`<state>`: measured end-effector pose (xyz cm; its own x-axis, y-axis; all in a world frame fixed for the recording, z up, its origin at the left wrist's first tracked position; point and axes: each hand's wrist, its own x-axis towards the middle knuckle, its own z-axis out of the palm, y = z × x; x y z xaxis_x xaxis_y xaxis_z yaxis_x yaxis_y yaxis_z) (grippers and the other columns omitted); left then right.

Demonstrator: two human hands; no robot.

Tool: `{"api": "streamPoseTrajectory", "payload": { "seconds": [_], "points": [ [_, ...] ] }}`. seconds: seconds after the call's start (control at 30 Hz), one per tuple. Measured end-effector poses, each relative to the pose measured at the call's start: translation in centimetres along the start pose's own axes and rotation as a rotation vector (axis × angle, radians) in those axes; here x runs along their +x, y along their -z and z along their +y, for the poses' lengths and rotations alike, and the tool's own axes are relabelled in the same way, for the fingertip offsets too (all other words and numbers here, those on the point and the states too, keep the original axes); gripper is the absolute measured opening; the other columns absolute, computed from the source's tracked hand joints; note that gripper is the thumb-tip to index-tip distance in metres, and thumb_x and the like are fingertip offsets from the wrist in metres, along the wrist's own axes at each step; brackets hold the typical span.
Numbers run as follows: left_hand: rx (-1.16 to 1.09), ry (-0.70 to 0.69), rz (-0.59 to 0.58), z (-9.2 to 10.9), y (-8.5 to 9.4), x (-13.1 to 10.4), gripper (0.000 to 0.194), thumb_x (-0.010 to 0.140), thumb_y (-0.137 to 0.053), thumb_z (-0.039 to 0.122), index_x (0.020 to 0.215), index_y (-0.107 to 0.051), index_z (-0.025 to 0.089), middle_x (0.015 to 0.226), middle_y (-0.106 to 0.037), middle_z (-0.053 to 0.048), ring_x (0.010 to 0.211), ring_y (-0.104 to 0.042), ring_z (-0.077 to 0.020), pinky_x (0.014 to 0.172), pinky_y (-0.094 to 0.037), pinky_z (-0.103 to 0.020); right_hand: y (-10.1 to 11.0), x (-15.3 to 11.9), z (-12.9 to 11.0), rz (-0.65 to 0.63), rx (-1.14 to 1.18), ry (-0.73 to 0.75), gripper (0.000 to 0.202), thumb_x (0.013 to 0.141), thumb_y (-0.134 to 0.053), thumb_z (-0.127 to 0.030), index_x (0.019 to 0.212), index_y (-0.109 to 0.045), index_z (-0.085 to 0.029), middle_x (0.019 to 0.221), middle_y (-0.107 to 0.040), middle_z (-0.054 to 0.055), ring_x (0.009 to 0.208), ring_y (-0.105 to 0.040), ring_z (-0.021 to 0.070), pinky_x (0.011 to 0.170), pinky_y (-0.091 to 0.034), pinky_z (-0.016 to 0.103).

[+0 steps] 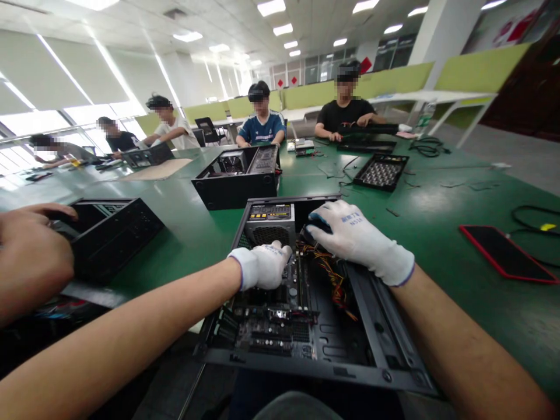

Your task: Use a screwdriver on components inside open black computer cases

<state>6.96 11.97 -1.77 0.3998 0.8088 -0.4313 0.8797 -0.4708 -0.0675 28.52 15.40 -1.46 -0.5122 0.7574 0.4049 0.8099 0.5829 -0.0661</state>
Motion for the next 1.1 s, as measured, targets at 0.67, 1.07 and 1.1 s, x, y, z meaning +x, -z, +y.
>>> {"api": "streamPoseTrajectory", "payload": {
  "seconds": [0.67, 1.07, 1.1],
  "points": [
    [0.108, -0.008, -0.135, -0.8, -1.4, 4.7, 0.072, 0.074, -0.079, 0.021, 0.141, -0.054, 0.017, 0.141, -0.057, -0.02, 0.117, -0.07, -0.0359, 0.095, -0.06, -0.043, -0.4, -0.6, 0.3, 0.038, 0.021, 0.066, 0.04, 0.104, -0.05, -0.044, 0.118, -0.072, -0.014, 0.114, -0.072, 0.016, 0.108, -0.062, 0.0319, 0.094, -0.04, 0.042],
    [0.14, -0.004, -0.089, -1.5, -1.6, 5.4, 0.041, 0.086, -0.073, 0.025, 0.125, -0.069, 0.013, 0.13, -0.072, -0.019, 0.12, -0.07, -0.0321, 0.104, -0.056, -0.038, -0.6, -0.8, 0.4, 0.058, 0.011, 0.104, 0.042, 0.105, -0.048, -0.043, 0.119, -0.072, -0.012, 0.115, -0.072, 0.017, 0.109, -0.062, 0.0327, 0.093, -0.04, 0.042],
    [0.141, -0.013, -0.084, -1.6, -1.7, 5.4, 0.042, 0.086, -0.074, 0.024, 0.126, -0.069, 0.013, 0.13, -0.072, -0.019, 0.12, -0.07, -0.0318, 0.104, -0.055, -0.038, -0.5, -0.7, 0.3, 0.05, 0.014, 0.094, 0.042, 0.105, -0.049, -0.044, 0.119, -0.072, -0.012, 0.115, -0.073, 0.017, 0.109, -0.063, 0.0326, 0.094, -0.04, 0.042]
  ]
}}
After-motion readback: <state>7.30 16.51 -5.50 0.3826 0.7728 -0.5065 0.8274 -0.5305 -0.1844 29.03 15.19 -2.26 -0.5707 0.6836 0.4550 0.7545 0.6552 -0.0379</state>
